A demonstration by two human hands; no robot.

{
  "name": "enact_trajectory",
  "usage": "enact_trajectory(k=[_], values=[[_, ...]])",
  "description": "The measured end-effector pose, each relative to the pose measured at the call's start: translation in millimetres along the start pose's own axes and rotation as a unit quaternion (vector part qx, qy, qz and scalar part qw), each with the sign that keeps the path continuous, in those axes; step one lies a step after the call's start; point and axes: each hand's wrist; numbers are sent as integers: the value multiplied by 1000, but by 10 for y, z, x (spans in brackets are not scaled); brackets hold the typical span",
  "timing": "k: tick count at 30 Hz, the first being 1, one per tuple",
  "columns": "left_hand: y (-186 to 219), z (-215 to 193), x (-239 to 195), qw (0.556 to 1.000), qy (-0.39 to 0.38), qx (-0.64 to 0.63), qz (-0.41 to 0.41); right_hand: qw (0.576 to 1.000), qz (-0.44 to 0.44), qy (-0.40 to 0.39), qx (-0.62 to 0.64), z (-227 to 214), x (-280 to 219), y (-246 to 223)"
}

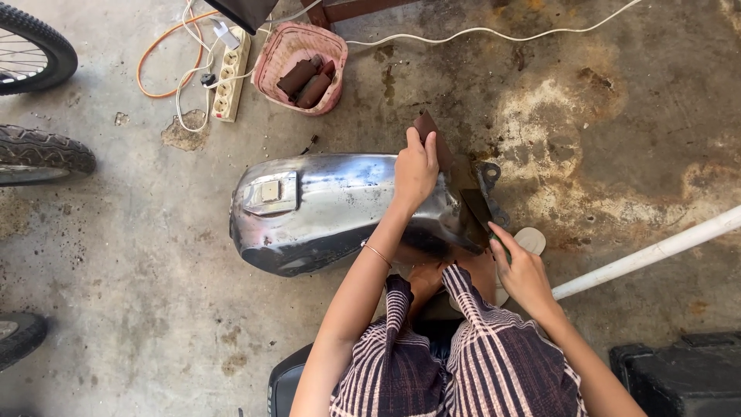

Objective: The person scrubs a silver metal tank with a sanding block and then uses a scraper to remove residue from the surface. The person is sitting on the floor during the task.

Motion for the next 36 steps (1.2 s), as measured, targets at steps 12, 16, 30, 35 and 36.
enact_trajectory(k=[12, 16, 30, 35, 36], values=[[33, -22, 19, 1000, -3, -1, -14, 996, -9, -64, -55, -233, 657, -232], [5, 0, 26, 1000, -8, 0, -12, 992, 25, -94, -79, -351, 456, -295], [30, -7, 8, 1000, -2, -5, -1, 997, 43, -61, -26, -231, 21, -242], [-55, 47, 17, 1000, 2, -1, -2, 998, 18, -61, -24, -190, 323, -234], [-29, 31, 18, 1000, 2, -1, -1, 998, 18, -61, -24, -248, 323, -258]])
Point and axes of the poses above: each hand's wrist, its own x-axis towards the middle knuckle, its own z-axis out of the palm, y = z × x, and after that the axes turned 2 degrees about x, right-handed
